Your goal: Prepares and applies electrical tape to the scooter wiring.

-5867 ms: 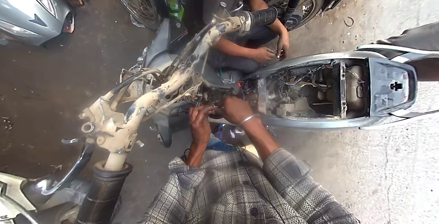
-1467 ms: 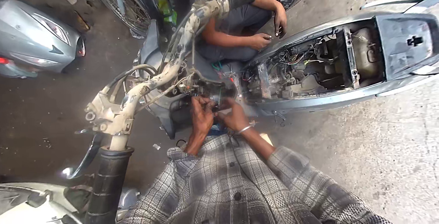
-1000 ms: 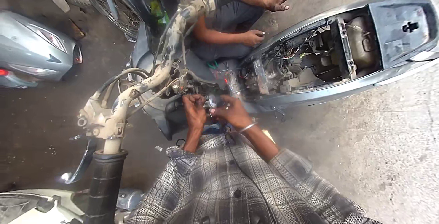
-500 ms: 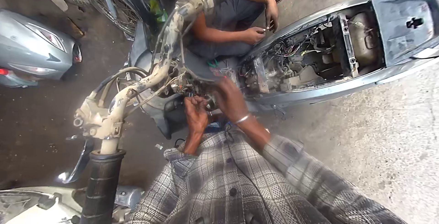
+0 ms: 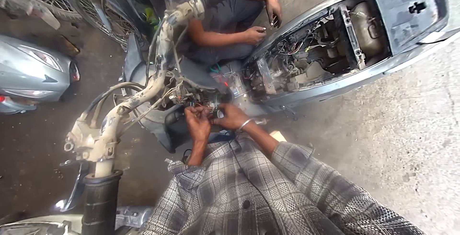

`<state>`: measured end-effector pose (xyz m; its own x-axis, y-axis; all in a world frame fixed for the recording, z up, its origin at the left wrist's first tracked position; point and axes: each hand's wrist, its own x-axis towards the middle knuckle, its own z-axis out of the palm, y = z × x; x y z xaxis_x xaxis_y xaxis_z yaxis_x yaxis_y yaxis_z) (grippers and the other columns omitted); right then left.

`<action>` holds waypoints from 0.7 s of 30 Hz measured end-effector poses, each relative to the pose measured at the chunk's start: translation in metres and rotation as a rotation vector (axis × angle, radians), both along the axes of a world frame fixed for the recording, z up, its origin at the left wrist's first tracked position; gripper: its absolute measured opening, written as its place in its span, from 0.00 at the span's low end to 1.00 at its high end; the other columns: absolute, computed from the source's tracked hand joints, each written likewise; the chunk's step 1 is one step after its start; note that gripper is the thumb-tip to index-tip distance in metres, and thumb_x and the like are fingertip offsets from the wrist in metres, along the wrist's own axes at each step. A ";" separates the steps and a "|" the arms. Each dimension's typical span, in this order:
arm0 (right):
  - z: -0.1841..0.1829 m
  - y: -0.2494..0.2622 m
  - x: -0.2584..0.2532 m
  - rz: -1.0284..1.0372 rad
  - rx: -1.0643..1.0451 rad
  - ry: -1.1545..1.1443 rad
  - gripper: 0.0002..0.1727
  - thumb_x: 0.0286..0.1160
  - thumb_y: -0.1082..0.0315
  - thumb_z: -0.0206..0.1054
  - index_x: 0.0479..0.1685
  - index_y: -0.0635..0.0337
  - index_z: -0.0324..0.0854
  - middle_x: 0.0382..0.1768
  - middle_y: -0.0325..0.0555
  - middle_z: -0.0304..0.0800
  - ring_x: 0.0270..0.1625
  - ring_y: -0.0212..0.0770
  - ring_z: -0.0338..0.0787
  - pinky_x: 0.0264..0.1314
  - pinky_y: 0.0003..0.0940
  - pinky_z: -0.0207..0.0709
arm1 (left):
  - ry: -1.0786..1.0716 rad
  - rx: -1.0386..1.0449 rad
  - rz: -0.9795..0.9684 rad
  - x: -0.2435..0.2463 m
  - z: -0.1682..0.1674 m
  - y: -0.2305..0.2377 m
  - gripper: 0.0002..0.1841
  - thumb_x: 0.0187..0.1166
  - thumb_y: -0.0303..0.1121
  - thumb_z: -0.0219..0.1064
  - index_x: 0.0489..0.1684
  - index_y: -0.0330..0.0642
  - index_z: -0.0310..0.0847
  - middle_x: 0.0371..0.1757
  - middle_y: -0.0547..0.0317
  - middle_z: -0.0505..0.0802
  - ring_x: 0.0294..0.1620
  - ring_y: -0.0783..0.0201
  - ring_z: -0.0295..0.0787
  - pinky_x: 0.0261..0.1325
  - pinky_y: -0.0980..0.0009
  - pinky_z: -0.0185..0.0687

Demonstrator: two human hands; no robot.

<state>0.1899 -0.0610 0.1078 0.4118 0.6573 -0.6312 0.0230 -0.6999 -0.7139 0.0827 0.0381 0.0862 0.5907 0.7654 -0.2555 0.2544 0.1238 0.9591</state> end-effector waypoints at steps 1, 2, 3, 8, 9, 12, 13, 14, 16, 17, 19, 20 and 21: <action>0.002 -0.003 0.000 -0.032 0.044 0.148 0.23 0.75 0.57 0.74 0.63 0.62 0.81 0.45 0.55 0.93 0.41 0.48 0.94 0.46 0.50 0.88 | 0.034 0.000 -0.005 -0.001 -0.003 0.001 0.16 0.77 0.18 0.67 0.52 0.37 0.63 0.40 0.57 0.89 0.37 0.68 0.91 0.45 0.69 0.91; 0.004 -0.006 -0.001 -0.086 0.077 0.295 0.20 0.81 0.61 0.68 0.65 0.64 0.79 0.42 0.55 0.93 0.34 0.45 0.94 0.39 0.43 0.90 | 0.073 -0.001 -0.032 -0.002 -0.007 0.002 0.15 0.77 0.19 0.67 0.53 0.35 0.64 0.40 0.56 0.89 0.38 0.68 0.90 0.46 0.68 0.89; 0.005 -0.009 -0.002 -0.135 0.091 0.392 0.17 0.85 0.62 0.64 0.64 0.64 0.77 0.39 0.55 0.92 0.29 0.43 0.93 0.32 0.39 0.89 | 0.106 -0.001 -0.085 -0.003 -0.009 0.004 0.13 0.78 0.20 0.67 0.53 0.33 0.68 0.40 0.55 0.89 0.38 0.68 0.89 0.47 0.68 0.89; 0.003 -0.017 0.002 -0.087 0.092 0.397 0.22 0.85 0.57 0.66 0.67 0.64 0.77 0.33 0.52 0.88 0.22 0.39 0.87 0.29 0.36 0.87 | 0.188 0.047 -0.510 -0.006 -0.003 0.019 0.17 0.89 0.30 0.58 0.71 0.35 0.77 0.61 0.47 0.88 0.59 0.61 0.87 0.64 0.62 0.83; 0.006 -0.017 0.004 -0.071 0.091 0.397 0.23 0.86 0.55 0.66 0.68 0.64 0.76 0.33 0.52 0.88 0.23 0.39 0.88 0.30 0.35 0.87 | 0.210 0.044 -0.555 -0.005 0.002 0.021 0.19 0.90 0.33 0.56 0.76 0.37 0.74 0.64 0.47 0.88 0.63 0.61 0.86 0.68 0.61 0.81; 0.008 -0.018 0.012 -0.021 0.126 0.425 0.25 0.85 0.54 0.66 0.67 0.66 0.76 0.34 0.51 0.88 0.27 0.38 0.89 0.35 0.35 0.89 | 0.293 -0.032 -0.610 0.000 0.023 0.028 0.16 0.91 0.35 0.56 0.67 0.38 0.84 0.61 0.51 0.91 0.56 0.65 0.89 0.62 0.63 0.83; 0.006 -0.019 0.015 0.027 0.129 0.417 0.25 0.85 0.54 0.66 0.67 0.67 0.76 0.34 0.51 0.88 0.27 0.38 0.89 0.36 0.34 0.88 | 0.307 -0.109 -0.625 0.003 0.023 0.032 0.15 0.90 0.33 0.57 0.63 0.37 0.85 0.55 0.53 0.92 0.48 0.69 0.90 0.55 0.67 0.87; 0.003 -0.020 0.017 0.092 0.122 0.388 0.25 0.86 0.54 0.66 0.66 0.68 0.76 0.34 0.51 0.88 0.28 0.38 0.89 0.37 0.35 0.87 | 0.302 -0.199 -0.632 0.007 0.014 0.037 0.13 0.89 0.31 0.59 0.60 0.34 0.87 0.49 0.53 0.94 0.43 0.69 0.92 0.51 0.69 0.90; -0.001 -0.020 0.019 0.227 0.084 0.288 0.26 0.85 0.53 0.66 0.68 0.67 0.76 0.41 0.56 0.89 0.34 0.44 0.89 0.45 0.43 0.86 | 0.335 -0.258 -0.668 0.013 -0.002 0.042 0.11 0.86 0.28 0.63 0.56 0.32 0.88 0.45 0.52 0.94 0.41 0.68 0.91 0.51 0.67 0.90; -0.001 -0.019 0.020 0.274 0.067 0.250 0.28 0.86 0.53 0.65 0.73 0.67 0.73 0.47 0.60 0.88 0.40 0.49 0.89 0.52 0.49 0.84 | 0.384 -0.208 -0.680 0.017 -0.005 0.040 0.10 0.85 0.28 0.65 0.53 0.33 0.89 0.45 0.51 0.94 0.42 0.66 0.91 0.54 0.64 0.88; -0.002 -0.019 0.019 0.290 0.038 0.196 0.31 0.89 0.52 0.61 0.80 0.66 0.68 0.53 0.64 0.87 0.48 0.54 0.89 0.60 0.55 0.81 | 0.479 -0.054 -0.649 0.025 -0.009 0.031 0.09 0.83 0.30 0.67 0.49 0.37 0.92 0.46 0.49 0.95 0.49 0.59 0.91 0.61 0.52 0.83; -0.003 -0.020 0.017 0.268 0.033 0.185 0.31 0.90 0.52 0.59 0.80 0.66 0.67 0.55 0.65 0.87 0.50 0.56 0.90 0.62 0.56 0.80 | 0.491 -0.003 -0.615 0.027 -0.010 0.026 0.08 0.82 0.31 0.68 0.48 0.38 0.92 0.47 0.48 0.95 0.52 0.55 0.91 0.65 0.48 0.80; -0.006 -0.020 0.016 0.240 0.036 0.184 0.31 0.90 0.51 0.58 0.80 0.66 0.67 0.56 0.65 0.86 0.53 0.56 0.90 0.63 0.56 0.80 | 0.455 0.022 -0.573 0.026 -0.011 0.021 0.08 0.82 0.31 0.69 0.47 0.39 0.92 0.47 0.48 0.95 0.53 0.55 0.91 0.66 0.48 0.80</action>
